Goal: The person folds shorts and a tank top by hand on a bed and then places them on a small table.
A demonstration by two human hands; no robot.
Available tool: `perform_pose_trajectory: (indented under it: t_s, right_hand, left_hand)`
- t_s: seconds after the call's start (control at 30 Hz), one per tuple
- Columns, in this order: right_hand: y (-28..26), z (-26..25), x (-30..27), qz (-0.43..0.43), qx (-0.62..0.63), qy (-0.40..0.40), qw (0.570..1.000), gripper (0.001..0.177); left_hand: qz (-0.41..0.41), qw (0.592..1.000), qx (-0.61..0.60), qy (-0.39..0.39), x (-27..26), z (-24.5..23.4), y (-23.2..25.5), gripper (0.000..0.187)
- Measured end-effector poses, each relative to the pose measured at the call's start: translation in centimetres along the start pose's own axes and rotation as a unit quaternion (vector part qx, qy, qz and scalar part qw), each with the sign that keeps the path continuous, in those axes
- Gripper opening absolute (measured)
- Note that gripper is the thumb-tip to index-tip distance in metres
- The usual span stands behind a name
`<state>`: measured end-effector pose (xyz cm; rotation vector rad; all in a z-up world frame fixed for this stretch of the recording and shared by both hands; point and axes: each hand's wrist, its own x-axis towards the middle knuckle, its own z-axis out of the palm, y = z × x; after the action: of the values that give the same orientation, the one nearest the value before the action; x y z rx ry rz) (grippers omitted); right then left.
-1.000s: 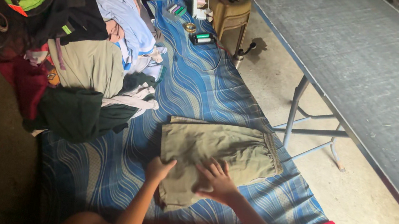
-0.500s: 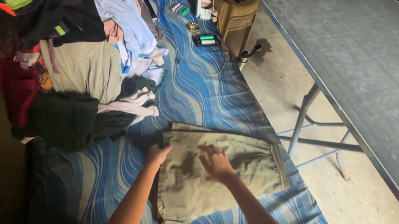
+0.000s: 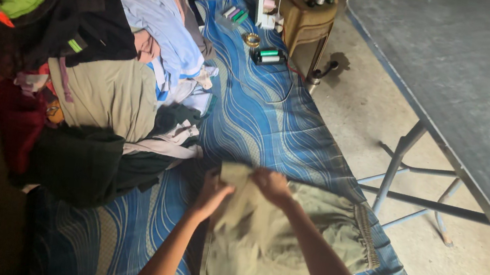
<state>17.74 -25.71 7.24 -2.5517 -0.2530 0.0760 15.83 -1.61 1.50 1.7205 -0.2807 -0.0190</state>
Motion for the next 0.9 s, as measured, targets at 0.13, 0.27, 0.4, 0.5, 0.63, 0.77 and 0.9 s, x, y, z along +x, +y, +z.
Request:
perform_pose_trajectory:
  t_s: [0.13, 0.27, 0.4, 0.5, 0.63, 0.77, 0.9]
  right_hand:
    - [-0.9, -2.5, 1.5, -0.022, 0.012, 0.150, 0.988, 0.029]
    - [-3.3, -3.1, 2.1, 0.068, -0.038, 0.097, 0.992, 0.031]
    - [-3.7, -1.2, -0.3, 0.002, -0.087, 0.133, 0.987, 0.049]
    - [-4.3, -0.6, -5.8, -0.102, -0.016, 0.122, 0.987, 0.051]
    - [-6.7, -1.2, -17.6, -0.225, -0.144, 0.083, 0.960, 0.067]
    - [-8.6, -0.3, -25.0, -0.206, -0.050, 0.088, 0.973, 0.070]
    - [-7.6, 1.4, -24.8, -0.187, -0.078, 0.125, 0.971, 0.039]
  left_hand:
    - [0.012, 0.994, 0.060, 0.093, 2.4, -0.4, 0.1, 0.056]
    - [0.002, 0.979, 0.134, 0.156, 3.6, -0.1, 0.9, 0.052]
    - [-0.047, 0.966, 0.178, 0.183, 3.1, 0.8, -0.6, 0.049]
    - [-0.038, 0.959, 0.200, 0.199, 2.6, 1.6, -2.6, 0.051]
    - [0.083, 0.936, 0.230, 0.254, 2.4, 1.6, -5.5, 0.043]
    - [0.003, 0.960, 0.151, 0.235, -4.5, -1.1, -8.6, 0.032]
    - [-0.090, 0.976, 0.021, 0.198, -14.8, -2.7, -8.2, 0.027]
